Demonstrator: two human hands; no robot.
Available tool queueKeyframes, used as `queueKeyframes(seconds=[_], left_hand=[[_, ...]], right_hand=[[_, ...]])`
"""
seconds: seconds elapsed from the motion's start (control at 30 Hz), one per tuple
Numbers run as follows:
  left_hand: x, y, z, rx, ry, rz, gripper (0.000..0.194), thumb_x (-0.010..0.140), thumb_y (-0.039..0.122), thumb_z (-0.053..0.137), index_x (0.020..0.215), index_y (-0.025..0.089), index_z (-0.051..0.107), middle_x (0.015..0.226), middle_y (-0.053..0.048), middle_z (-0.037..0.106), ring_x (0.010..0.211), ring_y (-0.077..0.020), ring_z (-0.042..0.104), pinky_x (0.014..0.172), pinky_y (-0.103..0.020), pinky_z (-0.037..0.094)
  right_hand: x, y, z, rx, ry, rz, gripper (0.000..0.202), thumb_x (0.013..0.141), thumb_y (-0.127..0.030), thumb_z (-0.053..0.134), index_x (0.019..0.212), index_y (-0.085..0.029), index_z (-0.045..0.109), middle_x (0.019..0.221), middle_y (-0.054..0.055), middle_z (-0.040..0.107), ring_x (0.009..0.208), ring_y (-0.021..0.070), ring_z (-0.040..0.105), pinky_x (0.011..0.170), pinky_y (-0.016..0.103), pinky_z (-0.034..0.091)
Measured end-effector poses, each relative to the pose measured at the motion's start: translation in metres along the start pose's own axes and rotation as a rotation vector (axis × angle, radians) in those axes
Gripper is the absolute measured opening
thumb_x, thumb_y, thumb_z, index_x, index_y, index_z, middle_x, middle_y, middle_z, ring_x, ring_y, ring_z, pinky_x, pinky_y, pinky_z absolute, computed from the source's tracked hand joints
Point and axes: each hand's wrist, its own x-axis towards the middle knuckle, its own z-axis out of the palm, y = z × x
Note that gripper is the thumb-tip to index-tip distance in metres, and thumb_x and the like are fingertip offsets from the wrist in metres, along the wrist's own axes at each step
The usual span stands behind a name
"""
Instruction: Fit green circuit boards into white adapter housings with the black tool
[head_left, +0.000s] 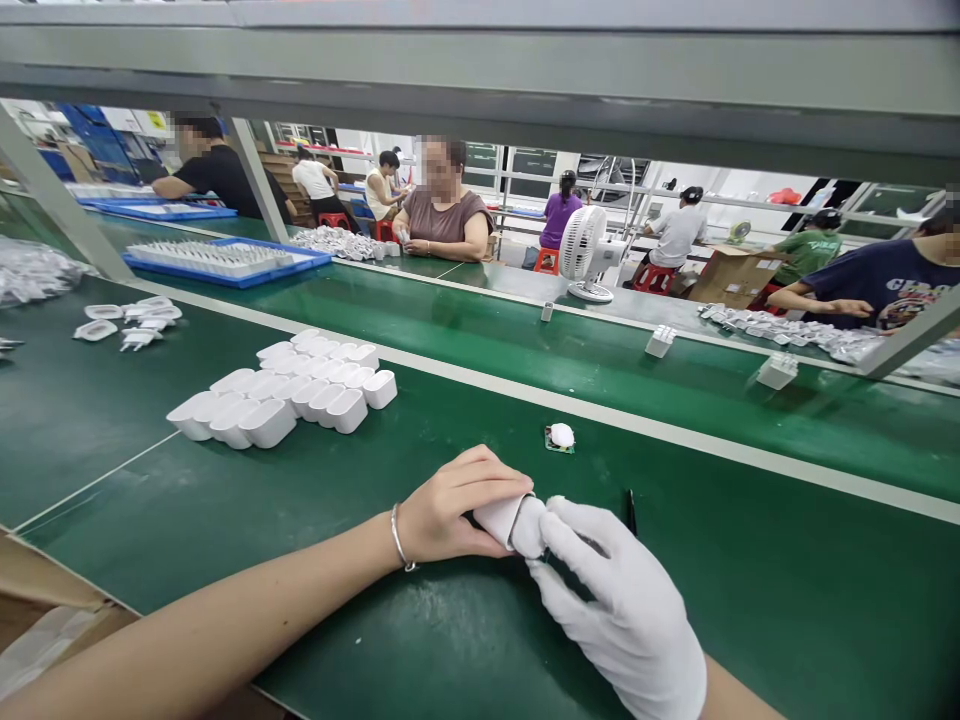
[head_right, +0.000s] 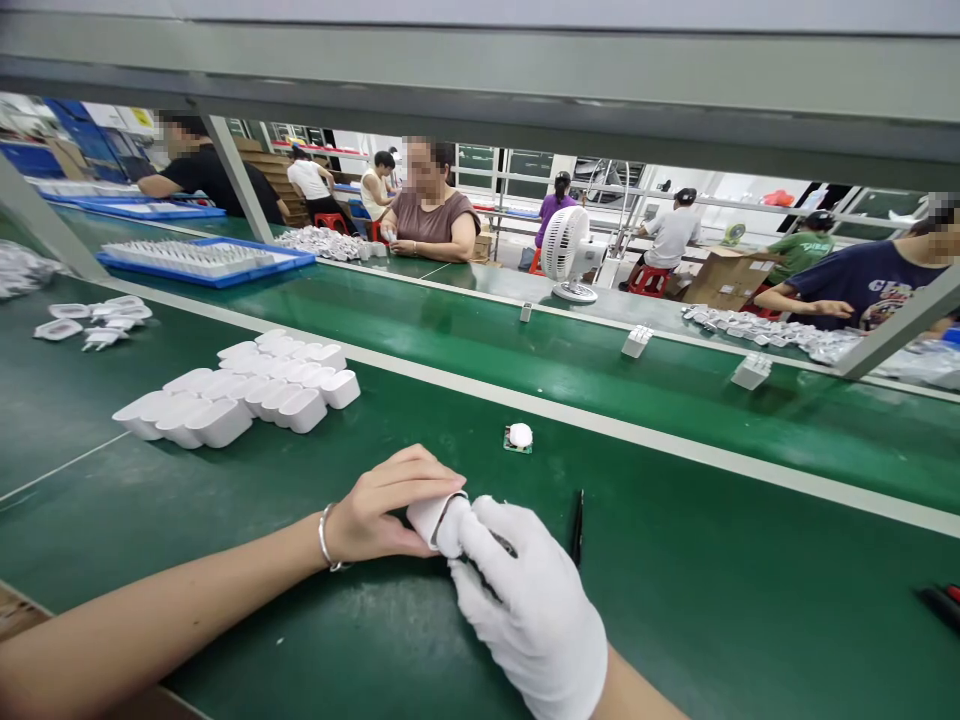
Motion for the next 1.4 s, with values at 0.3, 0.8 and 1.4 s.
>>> queueKeyframes(seconds=[0.3, 0.8, 1.4], left_hand=[[-0.002, 0.001, 0.001, -0.049, -0.042, -0.037, 0.061, 0.070, 0.026, 0.075, 0.123, 0.015, 0.049, 0.101, -0.015, 0.066, 0.087, -0.0232, 0.063, 0.074, -0.038, 0.051], [-0.002, 0.024, 0.011, -0.379, -0.066, -0.333, 0.065, 0.064, 0.026, 0.079, 0.121, 0.021, 0.049, 0.115, -0.012, 0.061, 0.110, -0.0258, 0.054, 0.095, -0.040, 0.045], [-0.010, 0.016, 0.005, -0.352, -0.188, -0.461, 0.064, 0.082, 0.048, 0.054, 0.138, 0.027, 0.029, 0.127, -0.012, 0.043, 0.113, -0.0246, 0.043, 0.096, -0.044, 0.042]], right_hand=[[0.003, -0.005, 0.000, -0.175, -0.039, -0.144, 0.027, 0.080, -0.016, 0.057, 0.105, -0.026, 0.061, 0.097, 0.005, 0.064, 0.089, 0.0191, 0.061, 0.079, 0.031, 0.051], [0.015, -0.018, 0.009, 0.815, -0.029, 0.710, 0.069, 0.068, -0.033, 0.076, 0.127, -0.021, 0.042, 0.111, 0.007, 0.063, 0.099, 0.0228, 0.061, 0.086, 0.037, 0.050], [0.017, -0.022, 0.002, 0.765, -0.079, 0.648, 0.044, 0.076, -0.036, 0.067, 0.117, -0.022, 0.056, 0.107, 0.007, 0.065, 0.096, 0.0239, 0.061, 0.093, 0.043, 0.044]])
